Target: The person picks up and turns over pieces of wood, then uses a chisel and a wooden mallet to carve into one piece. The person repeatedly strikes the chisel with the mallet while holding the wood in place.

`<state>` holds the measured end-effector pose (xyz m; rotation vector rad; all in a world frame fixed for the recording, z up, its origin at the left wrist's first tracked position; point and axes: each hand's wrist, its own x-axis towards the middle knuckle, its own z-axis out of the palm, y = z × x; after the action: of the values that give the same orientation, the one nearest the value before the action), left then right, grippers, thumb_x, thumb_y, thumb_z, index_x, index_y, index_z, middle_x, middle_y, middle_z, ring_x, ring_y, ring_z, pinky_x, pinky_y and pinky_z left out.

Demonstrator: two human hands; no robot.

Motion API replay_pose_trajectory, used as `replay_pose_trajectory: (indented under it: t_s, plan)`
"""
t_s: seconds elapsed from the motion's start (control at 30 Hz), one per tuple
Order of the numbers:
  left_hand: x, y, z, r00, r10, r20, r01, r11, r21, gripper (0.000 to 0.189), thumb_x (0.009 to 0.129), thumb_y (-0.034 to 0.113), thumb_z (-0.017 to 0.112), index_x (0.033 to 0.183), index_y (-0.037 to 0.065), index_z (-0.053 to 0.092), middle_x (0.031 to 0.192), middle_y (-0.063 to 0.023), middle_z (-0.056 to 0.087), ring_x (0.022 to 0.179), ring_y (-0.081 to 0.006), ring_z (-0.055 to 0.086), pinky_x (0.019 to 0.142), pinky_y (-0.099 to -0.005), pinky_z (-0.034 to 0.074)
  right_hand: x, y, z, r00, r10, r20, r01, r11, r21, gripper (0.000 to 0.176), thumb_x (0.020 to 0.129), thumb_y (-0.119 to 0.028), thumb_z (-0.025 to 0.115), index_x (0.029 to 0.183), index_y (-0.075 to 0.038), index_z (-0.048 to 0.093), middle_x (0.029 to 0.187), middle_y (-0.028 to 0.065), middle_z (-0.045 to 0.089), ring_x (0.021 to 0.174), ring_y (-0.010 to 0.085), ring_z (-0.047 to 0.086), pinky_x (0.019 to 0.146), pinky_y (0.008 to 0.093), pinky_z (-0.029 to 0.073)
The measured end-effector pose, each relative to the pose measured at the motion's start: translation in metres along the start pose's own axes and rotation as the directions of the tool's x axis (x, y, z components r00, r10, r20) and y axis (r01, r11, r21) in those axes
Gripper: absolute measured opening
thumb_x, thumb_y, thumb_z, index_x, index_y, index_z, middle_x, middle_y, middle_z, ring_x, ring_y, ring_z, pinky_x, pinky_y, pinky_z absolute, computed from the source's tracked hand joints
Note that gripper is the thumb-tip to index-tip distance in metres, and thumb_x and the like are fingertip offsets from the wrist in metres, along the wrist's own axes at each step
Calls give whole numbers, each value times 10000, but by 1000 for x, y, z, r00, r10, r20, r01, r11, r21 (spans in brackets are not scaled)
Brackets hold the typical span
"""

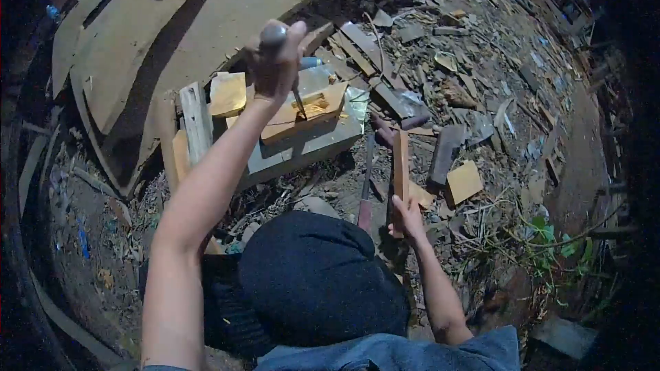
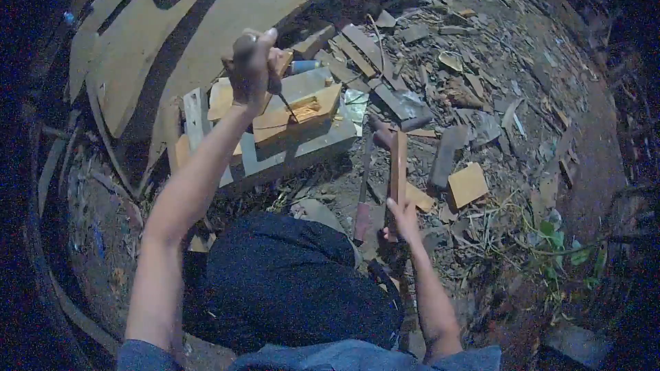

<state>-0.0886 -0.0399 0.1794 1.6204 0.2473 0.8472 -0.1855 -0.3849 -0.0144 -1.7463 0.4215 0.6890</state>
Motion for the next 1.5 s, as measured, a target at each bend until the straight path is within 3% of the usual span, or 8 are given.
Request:
replay_pose_trajectory:
  t_s: [0.33,0.6,0.73,0.9,0.93,1.0,1.27,1.5]
  plan:
    - [-9,1,9,998,64,21,-56,968,-246,236,866,108,630,684,94,480,514,3,457,437,-87,474,542,-269,464,7,17,-13,735,-613,-290,294,673,-678,531,841,-373,648,1249,-70,494,1122,191,566,973,396,564,846,444,462]
    - [-3,-13,7,997,73,-35,-80,947,-310,239,887,156,624,716,86,472,528,0,477,465,-83,473,473,-246,398,80,-12,-59,531,-764,-367,-18,423,-906,690,789,-383,684,1316,-14,433,1211,168,532,1116,358,494,937,468,401]
    - [-6,-17,8,998,67,-7,-66,959,-274,188,882,126,620,726,76,527,537,-2,526,470,-81,511,475,-239,409,114,-32,-65,654,-656,-377,-190,340,-921,767,741,-434,728,1305,-2,441,1197,182,585,1129,338,515,924,451,435]
    - [-1,-7,-2,991,-12,135,43,973,-229,180,860,114,618,725,76,506,552,1,498,483,-73,485,498,-241,429,193,-2,-129,910,-355,-216,338,934,-113,455,776,-322,690,1045,30,588,874,138,661,806,233,639,752,376,527]
    - [2,-5,-5,985,-3,171,41,974,-221,184,851,116,622,711,76,510,553,1,498,480,-75,482,512,-246,435,172,-11,-122,910,-360,-204,342,932,-122,455,776,-322,690,1045,30,588,874,138,661,806,233,639,752,376,527]
    - [2,-1,-7,978,2,208,44,975,-217,187,841,119,627,698,76,515,553,1,497,478,-78,478,525,-250,442,111,-26,-109,975,-95,198,-50,783,621,389,822,-302,642,1029,23,587,832,113,660,750,203,632,651,319,535]
    - [1,-16,-8,992,-58,-111,42,989,-143,197,876,203,647,747,126,520,538,25,499,461,-59,486,506,-227,437,25,-20,-45,932,-1,363,-311,512,801,369,867,-328,582,1064,-17,564,841,90,615,626,183,557,538,289,473]
    - [-1,-24,-2,978,-11,-207,-2,998,-65,263,840,253,733,795,68,551,593,9,541,514,-83,529,497,-250,439,22,-4,-17,939,-18,342,-197,787,584,341,875,-350,576,1075,-76,542,823,81,624,566,187,598,485,294,496]
